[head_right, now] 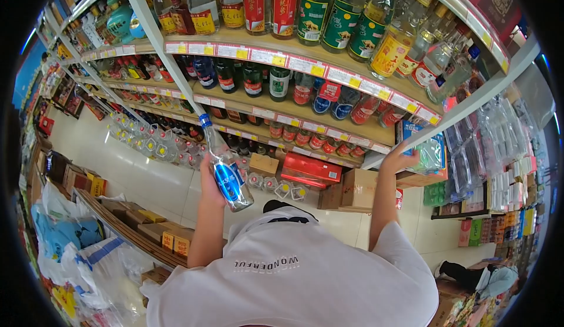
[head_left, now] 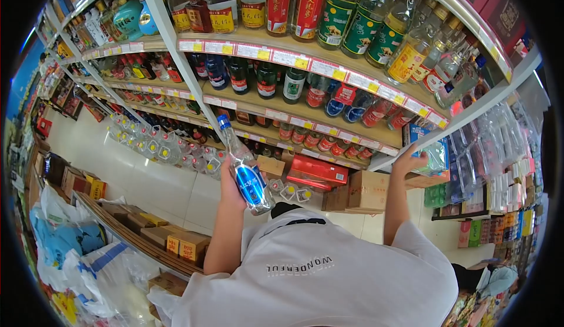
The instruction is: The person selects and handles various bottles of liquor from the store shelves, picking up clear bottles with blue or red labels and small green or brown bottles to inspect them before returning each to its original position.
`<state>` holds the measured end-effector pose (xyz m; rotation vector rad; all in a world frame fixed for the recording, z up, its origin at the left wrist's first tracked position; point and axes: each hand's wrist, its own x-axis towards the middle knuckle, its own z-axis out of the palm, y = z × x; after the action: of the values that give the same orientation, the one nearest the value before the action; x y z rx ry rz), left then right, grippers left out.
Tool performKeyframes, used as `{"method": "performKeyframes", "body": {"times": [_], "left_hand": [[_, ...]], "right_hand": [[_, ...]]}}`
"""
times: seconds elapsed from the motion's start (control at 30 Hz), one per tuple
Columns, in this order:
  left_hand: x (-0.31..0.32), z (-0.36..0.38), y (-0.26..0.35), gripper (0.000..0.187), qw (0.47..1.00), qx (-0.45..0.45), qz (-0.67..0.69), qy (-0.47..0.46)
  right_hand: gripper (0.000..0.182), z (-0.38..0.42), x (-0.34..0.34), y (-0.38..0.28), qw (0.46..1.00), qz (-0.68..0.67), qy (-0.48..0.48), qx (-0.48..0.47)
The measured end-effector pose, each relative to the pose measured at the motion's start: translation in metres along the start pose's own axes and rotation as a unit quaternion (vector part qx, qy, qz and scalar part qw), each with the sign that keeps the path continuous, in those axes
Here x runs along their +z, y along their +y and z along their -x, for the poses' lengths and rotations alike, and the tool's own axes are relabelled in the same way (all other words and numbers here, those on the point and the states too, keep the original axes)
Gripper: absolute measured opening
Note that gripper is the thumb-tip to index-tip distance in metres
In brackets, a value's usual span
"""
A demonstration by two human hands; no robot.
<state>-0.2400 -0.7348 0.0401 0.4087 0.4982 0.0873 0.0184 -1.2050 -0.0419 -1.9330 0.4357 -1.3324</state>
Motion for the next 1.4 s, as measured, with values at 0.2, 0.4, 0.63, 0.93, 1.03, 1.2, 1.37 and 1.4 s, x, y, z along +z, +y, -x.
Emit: {"method": "performKeyframes", "body": {"times": [0.2, 0.4, 0.63, 0.93, 1.03, 1.2, 1.37, 1.4], "left_hand": [[0.000, 0.003, 0.008, 0.059, 0.997, 0.056, -0.014, 0.051], [0.012, 0.002, 0.011, 0.061, 0.993, 0.098, -0.024, 0.064], [0.014, 0.000, 0.003, 0.059, 0.990, 0.120, -0.024, 0.066], [0.018, -0.009, -0.008, 0.058, 0.991, 0.107, -0.041, 0.064], [0.025, -0.012, -0.011, 0.058, 0.992, 0.105, -0.042, 0.061], [0.027, -0.016, -0.015, 0.058, 0.993, 0.094, -0.052, 0.049], [0.029, -0.020, -0.020, 0.061, 0.994, 0.071, -0.044, 0.068], [0.029, -0.021, -0.021, 0.061, 0.994, 0.072, -0.052, 0.066]], "right_hand": [[0.048, 0.161, -0.021, -0.149, 0.893, -0.194, -0.398, -0.082], [0.071, 0.171, 0.061, -0.219, 0.847, -0.258, -0.430, -0.177], [0.076, 0.163, 0.133, -0.232, 0.881, -0.196, -0.371, -0.217], [0.061, 0.162, 0.202, -0.229, 0.913, -0.171, -0.313, -0.196], [0.041, 0.155, 0.209, -0.232, 0.920, -0.198, -0.246, -0.232], [0.038, 0.150, 0.211, -0.231, 0.911, -0.178, -0.329, -0.175], [0.039, 0.156, 0.206, -0.231, 0.923, -0.195, -0.291, -0.161], [0.041, 0.155, 0.198, -0.235, 0.917, -0.192, -0.322, -0.133]]}}
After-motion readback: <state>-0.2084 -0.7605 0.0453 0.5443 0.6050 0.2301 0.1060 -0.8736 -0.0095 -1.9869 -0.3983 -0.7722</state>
